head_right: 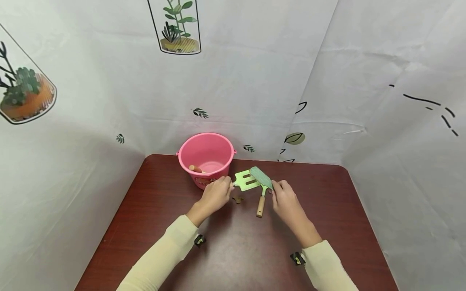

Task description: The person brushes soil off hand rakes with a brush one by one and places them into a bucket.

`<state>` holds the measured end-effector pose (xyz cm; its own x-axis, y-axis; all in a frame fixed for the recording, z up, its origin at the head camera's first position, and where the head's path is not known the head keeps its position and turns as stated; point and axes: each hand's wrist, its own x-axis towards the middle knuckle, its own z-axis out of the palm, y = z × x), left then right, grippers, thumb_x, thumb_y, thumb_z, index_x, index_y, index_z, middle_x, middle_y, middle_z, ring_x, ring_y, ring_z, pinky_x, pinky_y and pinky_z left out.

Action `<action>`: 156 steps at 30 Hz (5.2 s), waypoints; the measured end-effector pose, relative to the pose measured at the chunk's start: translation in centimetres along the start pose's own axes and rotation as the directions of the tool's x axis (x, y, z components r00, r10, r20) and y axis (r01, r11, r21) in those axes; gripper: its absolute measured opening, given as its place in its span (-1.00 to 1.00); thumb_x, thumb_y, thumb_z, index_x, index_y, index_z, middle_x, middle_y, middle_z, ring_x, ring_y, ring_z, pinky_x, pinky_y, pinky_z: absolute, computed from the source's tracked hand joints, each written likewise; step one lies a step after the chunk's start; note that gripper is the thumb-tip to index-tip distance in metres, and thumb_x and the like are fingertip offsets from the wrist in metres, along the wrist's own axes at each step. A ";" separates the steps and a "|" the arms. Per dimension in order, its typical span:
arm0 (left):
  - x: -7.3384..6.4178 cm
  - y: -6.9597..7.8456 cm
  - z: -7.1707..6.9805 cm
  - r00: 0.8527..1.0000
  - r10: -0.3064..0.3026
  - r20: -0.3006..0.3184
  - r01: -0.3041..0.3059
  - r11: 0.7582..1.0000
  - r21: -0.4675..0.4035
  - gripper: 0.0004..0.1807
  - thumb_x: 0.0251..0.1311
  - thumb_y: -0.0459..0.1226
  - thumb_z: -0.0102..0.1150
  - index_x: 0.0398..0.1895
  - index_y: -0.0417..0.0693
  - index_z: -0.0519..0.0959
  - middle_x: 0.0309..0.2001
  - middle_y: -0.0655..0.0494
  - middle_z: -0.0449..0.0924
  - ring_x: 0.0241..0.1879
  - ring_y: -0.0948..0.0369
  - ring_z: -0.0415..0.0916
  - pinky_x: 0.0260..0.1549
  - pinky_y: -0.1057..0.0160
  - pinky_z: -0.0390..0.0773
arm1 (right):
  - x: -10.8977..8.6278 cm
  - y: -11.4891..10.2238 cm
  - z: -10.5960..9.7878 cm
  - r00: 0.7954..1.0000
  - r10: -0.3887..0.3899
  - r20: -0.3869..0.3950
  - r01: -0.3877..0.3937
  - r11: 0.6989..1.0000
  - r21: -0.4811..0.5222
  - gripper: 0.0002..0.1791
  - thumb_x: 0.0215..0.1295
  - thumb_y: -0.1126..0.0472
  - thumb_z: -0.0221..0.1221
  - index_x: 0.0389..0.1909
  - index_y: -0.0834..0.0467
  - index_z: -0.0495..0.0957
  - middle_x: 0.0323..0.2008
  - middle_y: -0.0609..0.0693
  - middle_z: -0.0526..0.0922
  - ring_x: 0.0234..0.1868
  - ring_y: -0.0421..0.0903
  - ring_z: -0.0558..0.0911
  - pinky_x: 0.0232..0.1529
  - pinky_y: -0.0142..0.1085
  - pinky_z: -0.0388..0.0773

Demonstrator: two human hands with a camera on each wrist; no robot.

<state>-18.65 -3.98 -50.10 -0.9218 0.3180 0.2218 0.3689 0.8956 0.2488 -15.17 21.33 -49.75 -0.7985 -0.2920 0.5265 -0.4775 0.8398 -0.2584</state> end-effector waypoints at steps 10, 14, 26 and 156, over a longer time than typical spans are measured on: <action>0.2 0.8 -0.2 0.998 -0.055 0.030 0.053 0.997 0.059 -0.85 0.45 -0.17 0.18 -0.18 -0.06 0.58 -0.20 0.03 0.63 -0.17 0.00 0.60 -0.12 -0.05 0.48 | 0.7 -2.0 1.2 0.997 -0.005 0.074 0.004 1.000 0.024 -0.63 0.27 0.49 0.31 0.10 0.47 0.61 -0.22 0.23 0.55 -0.29 0.02 0.62 -0.35 -0.17 0.63; 0.2 1.1 -0.2 0.998 -0.059 0.032 0.057 0.997 0.060 -0.87 0.45 -0.18 0.18 -0.18 -0.04 0.57 -0.20 0.04 0.62 -0.17 0.01 0.59 -0.13 -0.05 0.47 | 1.1 -2.5 1.5 0.994 0.024 0.103 -0.026 0.999 0.024 -0.63 0.30 0.47 0.29 0.12 0.46 0.60 -0.20 0.23 0.55 -0.33 -0.01 0.60 -0.40 -0.19 0.59; 0.1 1.0 0.3 0.998 -0.050 0.030 0.048 0.996 0.072 -0.87 0.45 -0.18 0.19 -0.15 -0.04 0.59 -0.19 0.05 0.63 -0.17 0.02 0.60 -0.12 -0.03 0.48 | 1.2 -1.7 1.4 0.990 0.091 0.106 -0.091 0.996 -0.006 -0.65 0.34 0.47 0.26 0.12 0.48 0.59 -0.19 0.29 0.55 -0.31 0.07 0.66 -0.37 -0.13 0.64; 0.4 -4.9 -8.6 0.981 -0.070 -0.179 0.085 0.993 0.079 -0.82 0.26 -0.38 0.33 -0.15 -0.31 0.59 -0.27 -0.16 0.55 -0.26 -0.08 0.57 -0.29 -0.06 0.57 | -1.5 4.8 -0.6 0.990 0.141 0.029 -0.140 0.990 -0.036 -0.70 0.30 0.53 0.24 0.04 0.54 0.60 -0.22 0.36 0.56 -0.24 0.24 0.58 -0.29 0.06 0.63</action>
<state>-19.85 -10.94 -43.09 -0.9088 0.1939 0.3693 0.2786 0.9411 0.1915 -16.08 26.08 -51.28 -0.8679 -0.1840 0.4614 -0.3479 0.8881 -0.3004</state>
